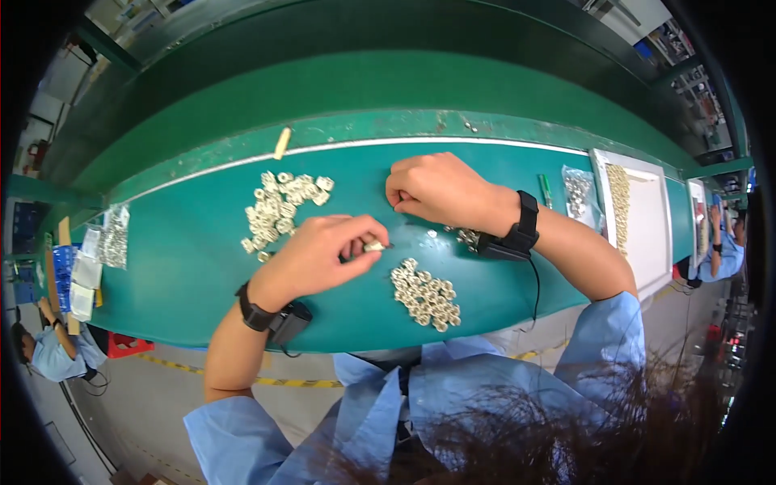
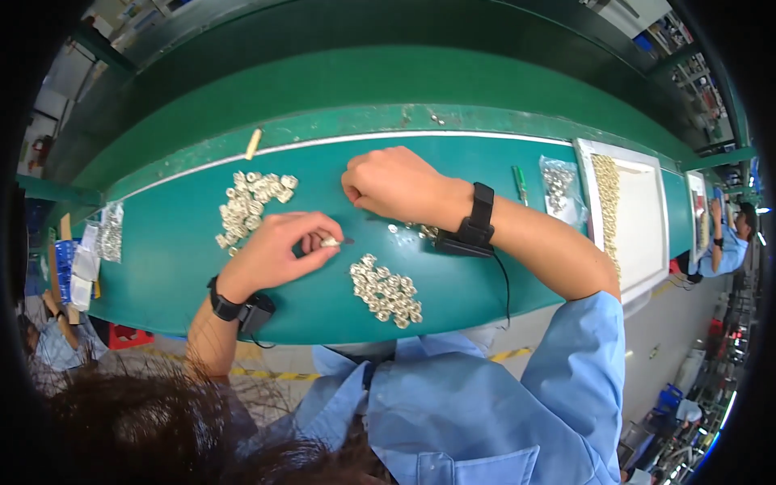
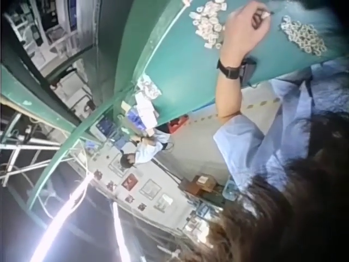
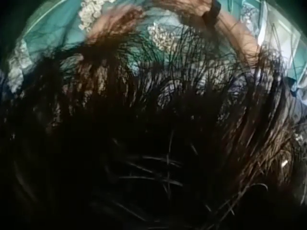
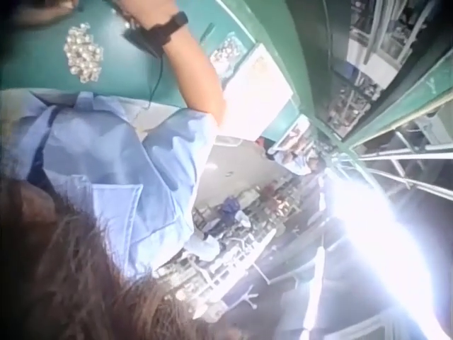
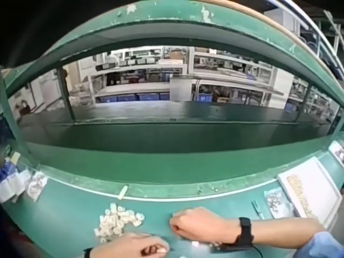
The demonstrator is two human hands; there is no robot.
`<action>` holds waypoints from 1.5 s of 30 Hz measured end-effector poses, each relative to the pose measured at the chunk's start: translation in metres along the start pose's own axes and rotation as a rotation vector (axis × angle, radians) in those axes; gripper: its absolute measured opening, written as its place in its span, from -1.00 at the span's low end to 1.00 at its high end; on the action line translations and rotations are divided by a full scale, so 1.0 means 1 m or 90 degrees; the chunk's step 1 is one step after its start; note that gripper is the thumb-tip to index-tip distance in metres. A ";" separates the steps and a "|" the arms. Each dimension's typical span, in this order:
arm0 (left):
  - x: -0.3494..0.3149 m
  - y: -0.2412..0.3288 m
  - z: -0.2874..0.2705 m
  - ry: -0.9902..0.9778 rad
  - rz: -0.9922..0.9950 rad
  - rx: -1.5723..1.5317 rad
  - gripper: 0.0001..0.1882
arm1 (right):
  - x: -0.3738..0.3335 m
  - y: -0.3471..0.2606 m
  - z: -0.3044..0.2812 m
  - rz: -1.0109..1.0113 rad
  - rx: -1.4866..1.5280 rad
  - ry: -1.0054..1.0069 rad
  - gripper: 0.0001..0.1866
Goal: Sorting and assembling small white plastic components and metal pins at a factory workbench.
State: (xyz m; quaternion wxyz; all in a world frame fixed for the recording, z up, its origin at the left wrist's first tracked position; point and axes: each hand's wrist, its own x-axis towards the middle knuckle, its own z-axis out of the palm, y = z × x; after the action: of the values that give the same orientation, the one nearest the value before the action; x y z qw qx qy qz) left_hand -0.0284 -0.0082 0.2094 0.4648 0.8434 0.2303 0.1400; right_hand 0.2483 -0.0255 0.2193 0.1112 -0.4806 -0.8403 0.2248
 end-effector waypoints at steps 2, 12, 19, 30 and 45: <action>-0.004 -0.005 0.005 -0.002 -0.003 0.006 -0.83 | -0.022 -0.007 0.013 0.010 0.002 0.003 -0.99; -0.023 -0.003 0.019 -0.009 -0.024 -0.028 -0.83 | -0.082 -0.033 0.023 0.066 0.064 0.074 -0.84; -0.011 -0.021 0.038 0.169 0.158 0.079 -0.77 | -0.062 -0.031 0.049 0.044 0.023 0.151 -0.82; 0.018 -0.105 0.054 0.164 0.088 0.075 -0.71 | -0.018 0.016 0.107 0.117 0.001 0.202 -0.82; 0.047 -0.190 0.085 0.174 0.074 0.080 -0.67 | 0.004 0.069 0.159 0.014 0.058 0.206 -0.73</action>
State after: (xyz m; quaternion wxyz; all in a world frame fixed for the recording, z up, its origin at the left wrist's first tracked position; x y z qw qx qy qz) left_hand 0.0006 0.0426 0.0047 0.3667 0.8559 0.2505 0.2650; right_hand 0.2343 -0.0346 0.0462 0.2644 -0.5139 -0.7951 0.1840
